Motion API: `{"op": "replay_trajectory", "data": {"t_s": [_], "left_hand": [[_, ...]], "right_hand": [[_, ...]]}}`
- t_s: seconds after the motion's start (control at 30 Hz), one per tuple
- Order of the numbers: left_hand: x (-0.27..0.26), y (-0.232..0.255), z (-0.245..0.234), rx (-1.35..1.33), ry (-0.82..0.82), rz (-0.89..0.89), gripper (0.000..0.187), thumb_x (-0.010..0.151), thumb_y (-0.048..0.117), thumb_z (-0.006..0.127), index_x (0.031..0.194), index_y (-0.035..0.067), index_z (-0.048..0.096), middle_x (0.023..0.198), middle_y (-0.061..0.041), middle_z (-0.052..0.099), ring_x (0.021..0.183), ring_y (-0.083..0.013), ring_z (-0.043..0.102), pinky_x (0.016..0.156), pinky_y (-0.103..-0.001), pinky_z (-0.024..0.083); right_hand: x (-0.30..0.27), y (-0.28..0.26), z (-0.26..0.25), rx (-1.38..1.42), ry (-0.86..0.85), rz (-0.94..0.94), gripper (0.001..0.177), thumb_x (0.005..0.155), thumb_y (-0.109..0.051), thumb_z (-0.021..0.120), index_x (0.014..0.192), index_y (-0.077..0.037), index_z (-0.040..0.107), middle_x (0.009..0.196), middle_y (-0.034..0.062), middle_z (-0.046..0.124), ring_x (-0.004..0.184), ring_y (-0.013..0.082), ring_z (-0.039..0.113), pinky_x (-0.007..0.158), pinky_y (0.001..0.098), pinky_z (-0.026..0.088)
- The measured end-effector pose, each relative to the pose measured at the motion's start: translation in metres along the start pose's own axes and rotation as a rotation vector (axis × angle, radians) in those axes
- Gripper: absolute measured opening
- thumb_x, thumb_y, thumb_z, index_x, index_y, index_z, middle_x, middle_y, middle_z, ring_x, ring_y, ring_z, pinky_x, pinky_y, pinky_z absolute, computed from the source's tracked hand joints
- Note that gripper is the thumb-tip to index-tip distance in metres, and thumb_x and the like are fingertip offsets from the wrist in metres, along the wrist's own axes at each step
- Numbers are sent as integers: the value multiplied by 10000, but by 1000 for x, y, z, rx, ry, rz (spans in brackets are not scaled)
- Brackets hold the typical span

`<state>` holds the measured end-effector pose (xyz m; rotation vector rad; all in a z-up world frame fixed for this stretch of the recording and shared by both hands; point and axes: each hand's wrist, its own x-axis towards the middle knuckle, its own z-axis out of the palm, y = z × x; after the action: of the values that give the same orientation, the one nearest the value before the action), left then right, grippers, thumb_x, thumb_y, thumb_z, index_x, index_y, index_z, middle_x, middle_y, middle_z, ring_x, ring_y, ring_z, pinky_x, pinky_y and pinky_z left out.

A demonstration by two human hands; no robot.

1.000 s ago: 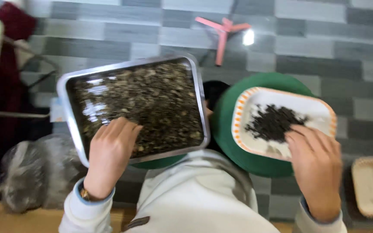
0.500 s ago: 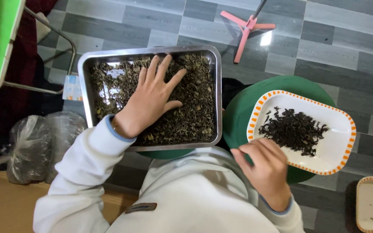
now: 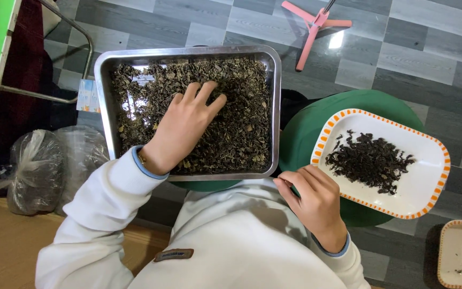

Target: Manually sorting dried tea leaves by picking out stems or unwanted pieces from a metal tray and placing them into a separate bowl.

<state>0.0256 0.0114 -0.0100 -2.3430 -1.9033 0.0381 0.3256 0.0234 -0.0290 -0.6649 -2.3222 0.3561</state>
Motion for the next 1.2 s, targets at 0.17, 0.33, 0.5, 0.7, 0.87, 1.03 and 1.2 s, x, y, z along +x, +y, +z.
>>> {"op": "replay_trajectory", "data": {"t_s": [0.17,0.33,0.5,0.7,0.87,1.03,1.2], "left_hand": [[-4,-12,10,-88,36,3,359,833,-14,773,1156,130,711,1141,-136,609,994,-281,695,706,-434,660],[1,-21,2,-202,100,-17,221,930,-13,685,1098,126,723,1068,-139,660,915,-269,738,692,-364,658],[5,-30,-8,-220,155,-36,289,929,-112,656,1155,57,719,1027,-185,684,859,-325,757,695,-393,658],[2,-6,-31,-69,101,-89,230,998,93,667,1221,110,723,1043,-162,689,803,-257,750,604,-331,653],[-12,43,2,76,29,-31,844,817,713,666,1476,214,494,1501,-192,389,1356,-423,427,1012,-593,492],[-14,76,23,157,-9,-36,1163,675,976,556,1633,372,293,1712,-141,134,1540,-447,207,1142,-686,345],[-9,64,25,242,-11,-111,1198,621,944,606,1636,385,305,1711,-158,137,1539,-459,200,1155,-683,338]], "right_hand": [[1,-1,2,8,-7,1,116,920,-53,723,829,-103,671,590,0,523,557,176,580,554,267,530],[0,-2,2,13,-8,22,115,922,-57,721,828,-103,675,588,-5,525,555,172,578,550,272,531],[0,-2,2,17,-21,17,105,925,-61,720,840,-107,679,594,-5,519,558,173,575,543,269,522],[-4,1,3,-4,-8,27,113,910,-49,751,833,-109,694,586,-1,527,557,184,578,554,272,529],[1,-3,-2,-1,-58,12,104,926,-53,755,860,-66,676,629,34,571,583,201,559,570,304,489],[3,-6,-5,4,-102,10,135,950,-79,757,881,-27,654,697,66,638,610,211,539,591,330,456],[3,-6,-5,16,-117,39,120,953,-88,739,885,-17,671,716,81,668,618,213,574,608,334,480]]}}
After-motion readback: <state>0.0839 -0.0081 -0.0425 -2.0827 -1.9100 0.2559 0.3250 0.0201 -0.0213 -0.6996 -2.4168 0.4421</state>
